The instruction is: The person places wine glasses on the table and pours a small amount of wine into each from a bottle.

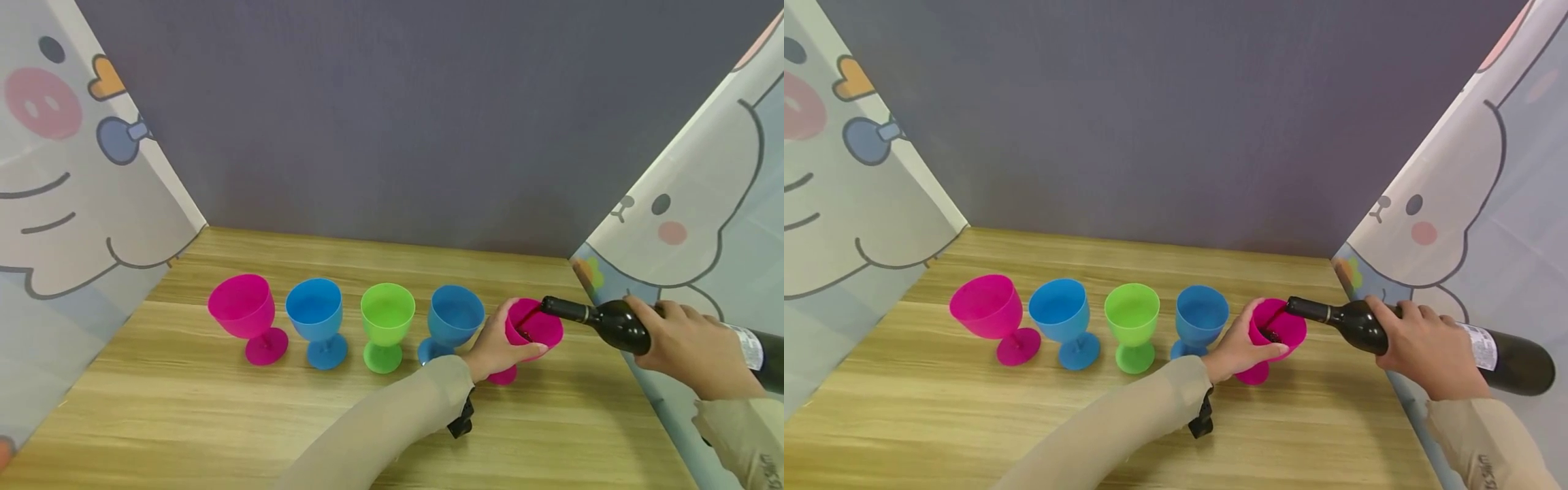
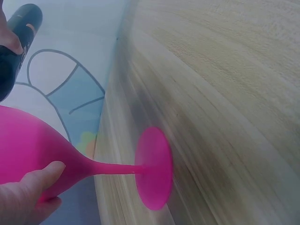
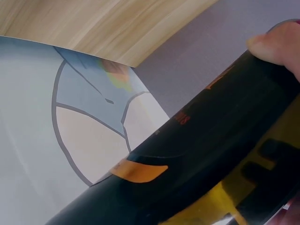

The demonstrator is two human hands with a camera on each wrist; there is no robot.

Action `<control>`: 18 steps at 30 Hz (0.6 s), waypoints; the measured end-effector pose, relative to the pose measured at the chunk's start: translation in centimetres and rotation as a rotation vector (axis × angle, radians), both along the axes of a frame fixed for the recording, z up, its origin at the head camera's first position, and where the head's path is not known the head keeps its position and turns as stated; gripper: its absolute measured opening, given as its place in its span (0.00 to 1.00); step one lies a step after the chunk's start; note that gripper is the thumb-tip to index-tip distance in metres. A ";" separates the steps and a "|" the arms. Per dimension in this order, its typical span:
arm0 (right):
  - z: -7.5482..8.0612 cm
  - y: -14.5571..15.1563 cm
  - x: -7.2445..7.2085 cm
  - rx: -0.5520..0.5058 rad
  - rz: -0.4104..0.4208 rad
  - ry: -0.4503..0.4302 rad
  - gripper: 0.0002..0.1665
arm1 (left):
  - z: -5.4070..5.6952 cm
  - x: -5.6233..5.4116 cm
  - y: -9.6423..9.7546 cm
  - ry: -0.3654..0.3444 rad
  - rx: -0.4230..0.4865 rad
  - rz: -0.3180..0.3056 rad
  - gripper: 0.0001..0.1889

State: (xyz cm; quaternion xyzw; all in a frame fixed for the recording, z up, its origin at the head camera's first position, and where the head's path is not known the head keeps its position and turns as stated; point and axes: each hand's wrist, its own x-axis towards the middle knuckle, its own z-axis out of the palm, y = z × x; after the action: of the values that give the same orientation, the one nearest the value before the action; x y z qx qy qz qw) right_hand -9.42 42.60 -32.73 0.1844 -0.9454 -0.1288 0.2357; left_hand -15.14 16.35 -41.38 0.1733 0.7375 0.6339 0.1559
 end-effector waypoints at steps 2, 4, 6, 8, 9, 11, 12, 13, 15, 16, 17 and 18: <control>0.1 0.0 0.0 0.002 -0.002 -0.007 0.56 | 0.0 0.0 0.0 0.000 -0.002 0.001 0.42; 0.1 0.0 0.0 0.002 0.004 -0.005 0.56 | 0.0 0.0 -0.1 0.006 0.002 -0.002 0.43; 0.1 0.0 0.0 0.004 0.012 -0.002 0.56 | 0.0 0.0 -0.1 0.009 0.003 -0.005 0.43; 0.0 0.0 -0.1 0.007 0.017 -0.002 0.56 | 0.0 0.0 -0.2 0.008 0.002 -0.006 0.43; 0.0 0.0 -0.1 0.007 0.015 -0.005 0.56 | 0.0 0.0 -0.2 0.006 -0.001 -0.007 0.43; -0.1 0.0 -0.2 0.010 0.013 -0.007 0.56 | 0.0 0.0 -0.3 -0.002 -0.007 -0.005 0.42; -0.1 0.0 -0.2 0.012 0.011 -0.011 0.56 | 0.0 0.0 -0.3 -0.005 -0.008 -0.004 0.42; -0.1 -0.1 -0.2 0.015 0.010 -0.011 0.56 | 0.0 0.0 -0.3 -0.006 -0.008 -0.003 0.42; 0.0 -0.1 -0.2 0.022 0.012 -0.007 0.55 | -0.1 0.0 -0.3 -0.006 -0.006 -0.003 0.42; 0.0 0.0 -0.2 0.025 0.009 -0.007 0.56 | -0.1 0.0 -0.2 -0.004 -0.001 -0.006 0.42; 0.0 0.0 -0.1 0.025 0.004 -0.009 0.56 | -0.2 0.0 -0.2 0.002 0.004 -0.009 0.42; 0.1 0.1 -0.1 0.028 0.002 -0.007 0.56 | -0.2 0.0 -0.1 0.008 0.010 -0.013 0.42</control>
State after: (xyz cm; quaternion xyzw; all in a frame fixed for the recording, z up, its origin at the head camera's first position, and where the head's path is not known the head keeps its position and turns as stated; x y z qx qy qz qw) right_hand -9.50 42.67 -32.67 0.1888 -0.9442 -0.1412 0.2301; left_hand -15.15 16.24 -41.57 0.1814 0.7337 0.6359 0.1561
